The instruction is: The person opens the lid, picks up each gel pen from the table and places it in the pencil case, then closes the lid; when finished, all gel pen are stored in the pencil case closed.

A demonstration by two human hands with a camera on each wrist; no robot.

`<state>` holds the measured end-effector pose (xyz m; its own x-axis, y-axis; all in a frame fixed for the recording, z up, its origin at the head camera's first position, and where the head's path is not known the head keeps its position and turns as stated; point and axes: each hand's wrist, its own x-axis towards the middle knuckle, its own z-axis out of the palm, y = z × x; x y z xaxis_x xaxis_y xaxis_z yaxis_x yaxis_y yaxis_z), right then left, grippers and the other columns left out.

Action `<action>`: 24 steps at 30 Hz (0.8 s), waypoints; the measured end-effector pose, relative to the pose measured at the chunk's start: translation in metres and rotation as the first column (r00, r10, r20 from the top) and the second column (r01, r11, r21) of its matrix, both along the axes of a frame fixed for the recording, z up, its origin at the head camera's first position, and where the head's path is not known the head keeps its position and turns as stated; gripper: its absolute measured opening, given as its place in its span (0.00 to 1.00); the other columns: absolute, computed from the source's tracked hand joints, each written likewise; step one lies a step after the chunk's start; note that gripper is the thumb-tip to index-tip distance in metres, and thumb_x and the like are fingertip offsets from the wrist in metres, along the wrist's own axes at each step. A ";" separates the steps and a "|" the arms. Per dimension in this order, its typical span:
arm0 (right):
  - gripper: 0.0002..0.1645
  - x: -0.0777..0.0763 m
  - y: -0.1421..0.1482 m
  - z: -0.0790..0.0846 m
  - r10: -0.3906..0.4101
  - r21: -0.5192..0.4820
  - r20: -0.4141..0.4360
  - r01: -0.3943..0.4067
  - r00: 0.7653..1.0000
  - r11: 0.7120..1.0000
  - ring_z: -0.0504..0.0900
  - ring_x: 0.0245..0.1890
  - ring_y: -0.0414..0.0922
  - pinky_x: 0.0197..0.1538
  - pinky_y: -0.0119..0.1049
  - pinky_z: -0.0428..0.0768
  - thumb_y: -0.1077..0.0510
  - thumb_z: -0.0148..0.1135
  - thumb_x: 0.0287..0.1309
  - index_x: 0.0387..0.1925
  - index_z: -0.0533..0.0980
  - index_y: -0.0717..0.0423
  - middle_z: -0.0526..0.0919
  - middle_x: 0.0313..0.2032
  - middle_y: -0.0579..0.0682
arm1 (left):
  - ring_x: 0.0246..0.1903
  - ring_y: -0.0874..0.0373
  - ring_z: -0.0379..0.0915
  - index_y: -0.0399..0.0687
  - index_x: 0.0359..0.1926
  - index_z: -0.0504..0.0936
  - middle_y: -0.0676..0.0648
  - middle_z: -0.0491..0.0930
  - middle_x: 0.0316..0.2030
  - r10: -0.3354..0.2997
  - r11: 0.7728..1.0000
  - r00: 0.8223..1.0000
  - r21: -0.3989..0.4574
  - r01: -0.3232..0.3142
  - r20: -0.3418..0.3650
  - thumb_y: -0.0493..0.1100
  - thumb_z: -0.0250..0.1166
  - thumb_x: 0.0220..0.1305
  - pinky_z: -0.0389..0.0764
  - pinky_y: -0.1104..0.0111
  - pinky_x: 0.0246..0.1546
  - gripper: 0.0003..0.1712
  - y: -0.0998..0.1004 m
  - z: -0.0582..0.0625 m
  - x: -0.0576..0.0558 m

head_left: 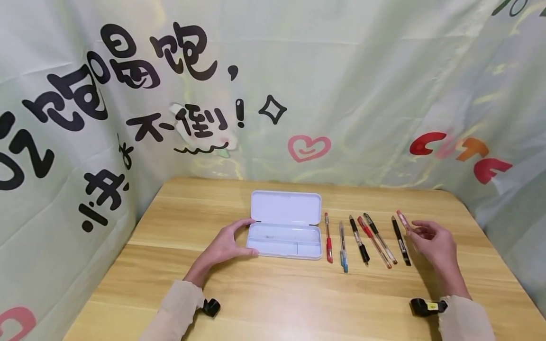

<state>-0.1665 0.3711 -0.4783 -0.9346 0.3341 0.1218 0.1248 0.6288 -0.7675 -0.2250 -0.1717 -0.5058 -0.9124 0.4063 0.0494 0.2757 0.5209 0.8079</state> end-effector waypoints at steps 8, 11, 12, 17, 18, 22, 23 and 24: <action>0.19 0.002 0.005 -0.004 0.003 0.117 0.012 -0.004 1.000 0.993 0.73 0.27 0.27 0.27 0.24 0.73 0.65 0.71 0.59 0.49 0.81 0.73 0.86 0.35 0.58 | 0.72 0.46 0.60 0.58 0.72 0.72 0.47 0.69 0.71 -0.006 1.000 1.000 -0.005 0.006 -0.001 0.58 0.85 0.44 0.61 0.43 0.70 0.53 0.001 0.002 0.000; 0.16 0.002 0.004 -0.005 -0.009 0.132 0.027 0.006 1.000 0.991 0.74 0.26 0.29 0.26 0.25 0.74 0.66 0.69 0.60 0.48 0.82 0.72 0.87 0.35 0.60 | 0.72 0.45 0.60 0.57 0.71 0.73 0.47 0.70 0.71 -0.010 1.000 1.000 -0.003 0.010 -0.006 0.57 0.85 0.45 0.61 0.42 0.70 0.52 -0.001 0.002 0.001; 0.16 0.002 0.004 -0.006 -0.015 0.128 0.035 0.010 0.999 0.992 0.74 0.26 0.30 0.26 0.26 0.74 0.66 0.68 0.60 0.48 0.82 0.72 0.87 0.35 0.60 | 0.72 0.44 0.60 0.56 0.71 0.73 0.46 0.70 0.71 -0.012 1.000 1.000 -0.004 0.012 -0.007 0.56 0.85 0.45 0.61 0.41 0.70 0.52 -0.001 0.002 0.002; 0.16 0.002 0.004 -0.005 -0.031 0.114 0.041 0.026 0.999 0.993 0.74 0.26 0.29 0.26 0.26 0.75 0.65 0.68 0.61 0.50 0.83 0.71 0.87 0.37 0.61 | 0.73 0.43 0.59 0.55 0.71 0.73 0.46 0.70 0.71 -0.019 1.000 1.000 0.005 0.019 -0.012 0.56 0.85 0.46 0.60 0.41 0.70 0.51 -0.001 0.003 0.001; 0.17 0.002 0.004 -0.004 -0.031 0.110 0.036 0.026 0.999 0.994 0.74 0.26 0.28 0.26 0.25 0.75 0.65 0.68 0.61 0.50 0.83 0.71 0.87 0.37 0.61 | 0.73 0.43 0.60 0.55 0.71 0.73 0.46 0.70 0.71 -0.019 1.000 1.000 0.007 0.020 -0.012 0.56 0.85 0.46 0.60 0.41 0.70 0.51 -0.001 0.003 0.001; 0.17 -0.001 0.000 -0.002 -0.023 0.103 -0.021 0.025 1.000 0.994 0.73 0.26 0.23 0.27 0.22 0.74 0.64 0.71 0.60 0.48 0.84 0.71 0.88 0.34 0.57 | 0.73 0.44 0.60 0.55 0.71 0.73 0.47 0.70 0.71 -0.014 1.000 1.000 0.000 0.014 -0.015 0.55 0.85 0.46 0.60 0.42 0.71 0.51 -0.001 0.003 0.001; 0.16 -0.001 -0.002 -0.001 -0.020 0.096 -0.036 0.024 0.999 0.995 0.74 0.25 0.22 0.27 0.22 0.74 0.64 0.72 0.60 0.48 0.84 0.70 0.88 0.32 0.55 | 0.73 0.44 0.60 0.55 0.71 0.73 0.47 0.70 0.71 -0.015 1.000 1.000 -0.003 0.015 -0.017 0.55 0.85 0.46 0.60 0.42 0.71 0.51 -0.001 0.002 0.001; 0.16 -0.001 -0.005 0.000 -0.018 0.092 -0.050 0.023 0.999 0.995 0.74 0.26 0.22 0.27 0.21 0.74 0.64 0.72 0.60 0.47 0.84 0.70 0.88 0.31 0.53 | 0.73 0.45 0.59 0.55 0.71 0.73 0.47 0.70 0.71 -0.016 1.000 1.000 -0.005 0.016 -0.017 0.56 0.85 0.46 0.60 0.42 0.71 0.51 -0.001 0.002 0.001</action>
